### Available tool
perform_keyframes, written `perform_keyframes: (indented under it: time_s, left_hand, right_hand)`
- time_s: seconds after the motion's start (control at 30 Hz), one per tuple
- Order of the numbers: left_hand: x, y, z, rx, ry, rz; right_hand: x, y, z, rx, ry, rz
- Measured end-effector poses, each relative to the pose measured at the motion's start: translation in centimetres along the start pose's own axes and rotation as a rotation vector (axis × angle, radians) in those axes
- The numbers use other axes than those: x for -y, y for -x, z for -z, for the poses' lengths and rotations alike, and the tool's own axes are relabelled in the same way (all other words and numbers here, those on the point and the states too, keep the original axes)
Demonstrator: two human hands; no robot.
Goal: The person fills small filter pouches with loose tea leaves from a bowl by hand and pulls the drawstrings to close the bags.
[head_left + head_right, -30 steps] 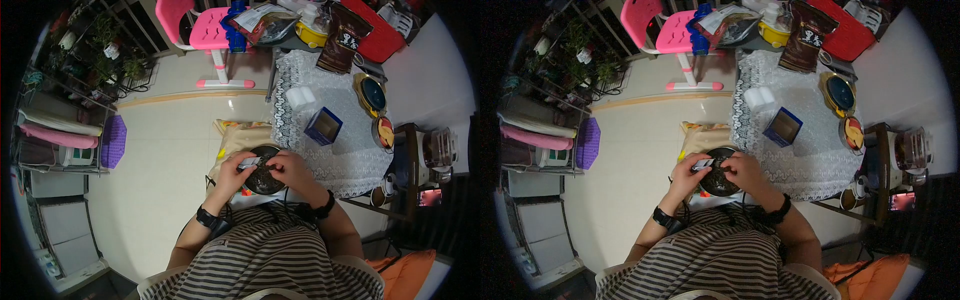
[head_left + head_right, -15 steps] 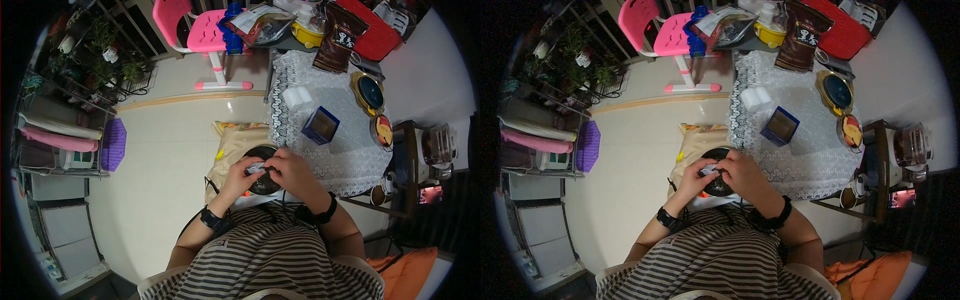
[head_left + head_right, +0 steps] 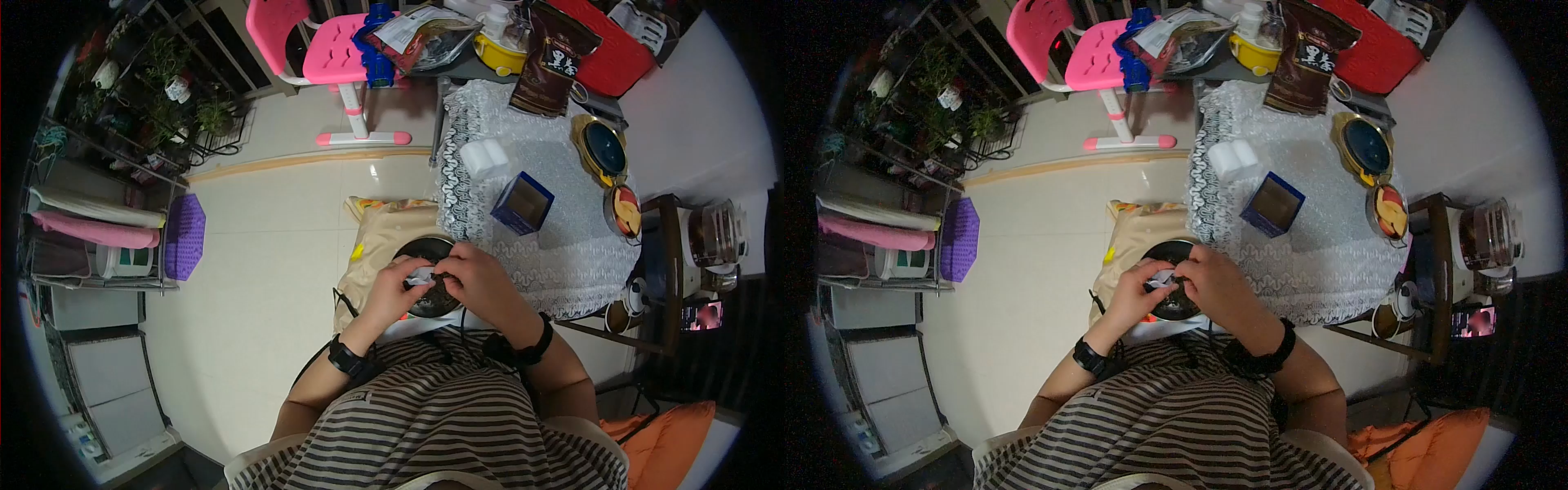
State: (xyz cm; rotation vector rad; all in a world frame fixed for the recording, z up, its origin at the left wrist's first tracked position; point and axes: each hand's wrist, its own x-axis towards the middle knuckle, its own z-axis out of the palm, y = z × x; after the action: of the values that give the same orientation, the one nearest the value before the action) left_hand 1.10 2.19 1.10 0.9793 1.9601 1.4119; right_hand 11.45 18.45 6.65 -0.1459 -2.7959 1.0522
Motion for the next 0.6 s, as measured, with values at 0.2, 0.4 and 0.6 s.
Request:
perform_keyframes:
  time_s: [0.2, 0.4, 0.6]
  left_hand:
    - [0.33, 0.05, -0.02, -0.004, -0.148, -0.098]
    - [-0.22, 0.07, 0.0, 0.014, -0.255, -0.121]
    - [-0.05, 0.03, -0.13, -0.007, -0.285, -0.201]
  right_hand:
    - [0.18, 0.04, -0.18, 0.039, -0.013, 0.009]
    - [0.26, 0.31, -0.48, 0.058, -0.014, -0.029]
    - [0.88, 0.23, -0.17, 0.038, -0.129, -0.116]
